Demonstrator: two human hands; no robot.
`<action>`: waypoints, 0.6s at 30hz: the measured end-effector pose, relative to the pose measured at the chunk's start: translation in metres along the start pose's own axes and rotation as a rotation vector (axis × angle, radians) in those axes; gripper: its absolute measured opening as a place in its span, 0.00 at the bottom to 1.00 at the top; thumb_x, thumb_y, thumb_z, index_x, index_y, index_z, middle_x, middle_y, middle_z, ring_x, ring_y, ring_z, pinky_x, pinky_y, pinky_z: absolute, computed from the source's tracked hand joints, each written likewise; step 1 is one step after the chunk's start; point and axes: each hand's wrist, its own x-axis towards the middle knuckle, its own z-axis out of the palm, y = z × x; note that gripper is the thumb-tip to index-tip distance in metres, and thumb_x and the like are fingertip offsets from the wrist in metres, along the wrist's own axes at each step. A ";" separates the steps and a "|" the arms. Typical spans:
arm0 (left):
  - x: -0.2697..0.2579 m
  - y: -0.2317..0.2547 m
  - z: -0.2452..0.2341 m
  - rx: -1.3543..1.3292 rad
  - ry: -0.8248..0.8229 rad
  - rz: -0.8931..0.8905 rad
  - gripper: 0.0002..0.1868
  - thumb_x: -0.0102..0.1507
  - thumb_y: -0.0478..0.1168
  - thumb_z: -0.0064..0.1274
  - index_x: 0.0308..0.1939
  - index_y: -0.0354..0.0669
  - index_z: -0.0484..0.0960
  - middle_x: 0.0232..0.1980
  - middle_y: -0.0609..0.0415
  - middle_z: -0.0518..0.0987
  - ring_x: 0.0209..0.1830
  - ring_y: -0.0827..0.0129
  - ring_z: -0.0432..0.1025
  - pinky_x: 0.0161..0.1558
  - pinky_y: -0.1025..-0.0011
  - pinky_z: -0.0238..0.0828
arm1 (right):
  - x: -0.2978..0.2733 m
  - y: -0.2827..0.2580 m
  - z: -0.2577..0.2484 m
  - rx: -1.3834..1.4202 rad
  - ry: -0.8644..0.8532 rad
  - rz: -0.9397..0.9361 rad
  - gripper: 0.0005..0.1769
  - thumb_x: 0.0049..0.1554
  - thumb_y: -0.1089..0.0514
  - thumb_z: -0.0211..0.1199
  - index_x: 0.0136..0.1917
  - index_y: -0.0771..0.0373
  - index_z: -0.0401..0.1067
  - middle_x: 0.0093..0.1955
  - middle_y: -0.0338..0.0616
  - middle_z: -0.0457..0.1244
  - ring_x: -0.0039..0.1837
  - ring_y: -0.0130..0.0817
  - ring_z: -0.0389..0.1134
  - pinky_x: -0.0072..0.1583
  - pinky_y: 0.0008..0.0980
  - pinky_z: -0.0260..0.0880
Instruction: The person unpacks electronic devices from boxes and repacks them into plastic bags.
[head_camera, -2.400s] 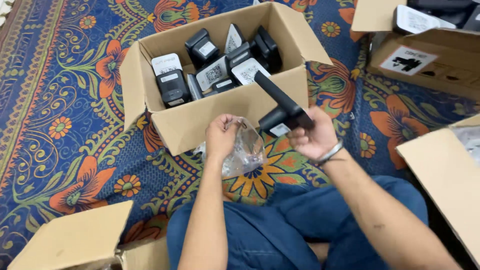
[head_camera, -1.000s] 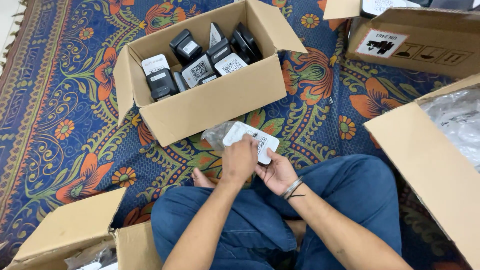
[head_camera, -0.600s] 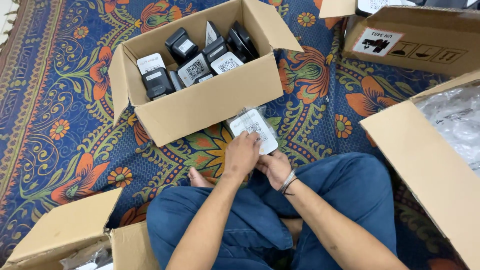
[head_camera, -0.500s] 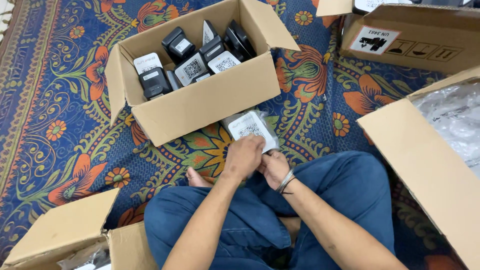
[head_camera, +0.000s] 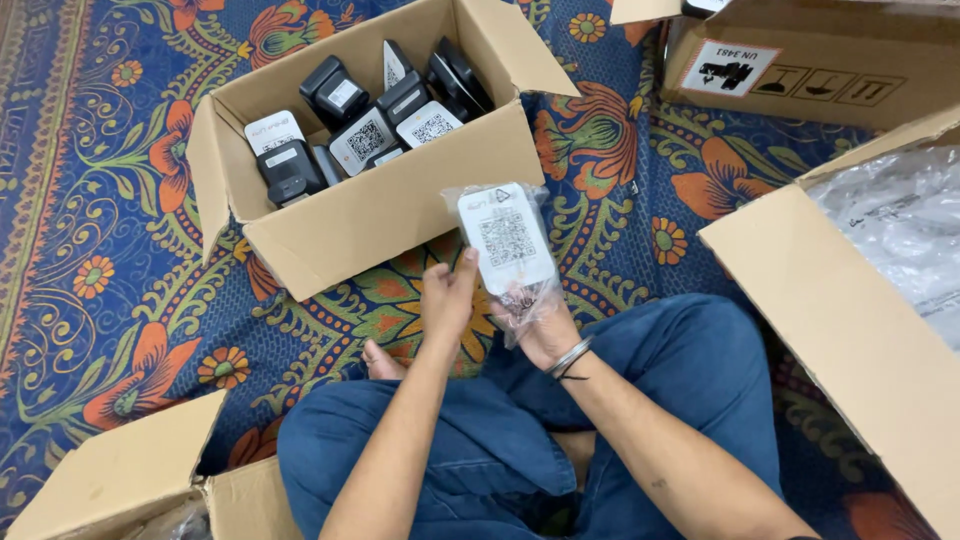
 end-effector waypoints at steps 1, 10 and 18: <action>0.002 -0.004 -0.001 0.002 0.000 -0.002 0.27 0.62 0.53 0.65 0.51 0.34 0.76 0.40 0.45 0.81 0.37 0.66 0.76 0.39 0.69 0.73 | 0.001 0.008 -0.003 0.001 0.001 0.002 0.17 0.60 0.63 0.61 0.63 0.61 0.71 0.57 0.42 0.69 0.54 0.32 0.72 0.51 0.33 0.75; 0.009 -0.047 0.006 -0.903 -0.483 -0.611 0.22 0.61 0.41 0.61 0.56 0.34 0.81 0.52 0.46 0.85 0.48 0.59 0.81 0.49 0.59 0.81 | 0.002 -0.024 0.004 -1.523 0.216 -0.363 0.24 0.52 0.51 0.74 0.56 0.65 0.74 0.43 0.53 0.71 0.41 0.42 0.74 0.45 0.36 0.73; 0.029 -0.057 -0.008 -1.113 -0.478 -0.642 0.25 0.63 0.48 0.57 0.59 0.37 0.77 0.51 0.43 0.84 0.44 0.56 0.80 0.40 0.58 0.79 | 0.029 -0.068 -0.075 -0.788 -0.208 -0.254 0.06 0.56 0.66 0.65 0.48 0.67 0.76 0.42 0.46 0.68 0.40 0.36 0.68 0.42 0.33 0.71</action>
